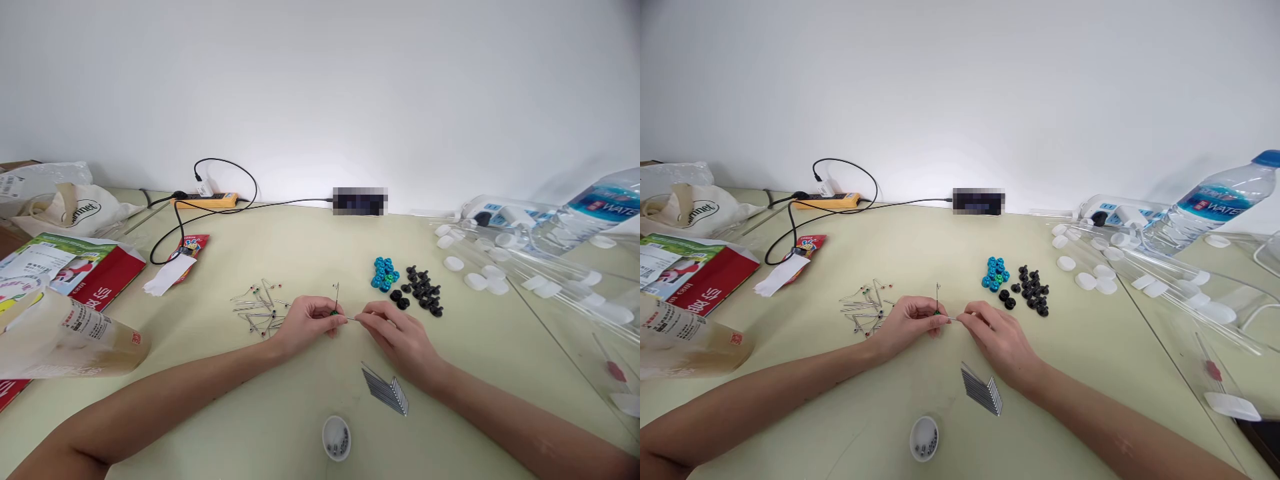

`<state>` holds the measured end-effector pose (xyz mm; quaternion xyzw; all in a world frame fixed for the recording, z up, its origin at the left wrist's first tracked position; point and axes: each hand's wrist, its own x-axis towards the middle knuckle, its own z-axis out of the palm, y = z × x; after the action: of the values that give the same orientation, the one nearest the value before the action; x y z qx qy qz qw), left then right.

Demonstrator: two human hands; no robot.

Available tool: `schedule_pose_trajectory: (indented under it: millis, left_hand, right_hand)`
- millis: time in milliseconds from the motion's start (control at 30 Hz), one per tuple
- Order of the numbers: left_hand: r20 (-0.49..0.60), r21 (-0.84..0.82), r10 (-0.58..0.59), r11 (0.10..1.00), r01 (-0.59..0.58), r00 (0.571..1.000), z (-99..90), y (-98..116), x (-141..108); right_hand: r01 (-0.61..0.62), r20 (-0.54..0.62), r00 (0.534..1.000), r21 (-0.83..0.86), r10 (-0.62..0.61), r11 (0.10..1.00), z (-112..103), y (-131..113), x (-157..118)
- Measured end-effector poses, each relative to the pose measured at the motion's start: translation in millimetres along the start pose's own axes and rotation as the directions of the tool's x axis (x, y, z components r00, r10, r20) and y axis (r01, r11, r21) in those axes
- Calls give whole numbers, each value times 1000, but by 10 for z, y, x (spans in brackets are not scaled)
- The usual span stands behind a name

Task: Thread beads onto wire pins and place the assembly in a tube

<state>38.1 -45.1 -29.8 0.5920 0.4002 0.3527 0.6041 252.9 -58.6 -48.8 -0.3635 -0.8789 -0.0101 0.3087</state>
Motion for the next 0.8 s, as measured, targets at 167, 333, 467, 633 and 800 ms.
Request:
schedule_pose_trajectory:
  millis: [167, 333, 467, 633, 800]
  left_hand:
    - [35, 4, 24, 1000, -24, 999, -5, 0, 2]
    - [34, 4, 37, 999, -37, 999, -3, -14, 0]
    - [27, 17, 44, 999, -45, 999, 7, -16, -13]
    - [1, 62, 89, 994, -89, 996, 30, -14, -43]
    - [-30, 224, 183, 959, -172, 983, 54, 14, -89]
  right_hand:
    - [56, -28, 998, 43, -55, 997, 13, 33, -19]
    - [92, 3, 996, 131, -93, 987, 6, 15, -1]
    - [39, 85, 995, 214, -59, 976, -5, -4, 6]
    - [-81, 213, 977, 317, 12, 945, -66, -18, 37]
    - [-218, 356, 932, 395, 70, 892, -144, -54, 101]
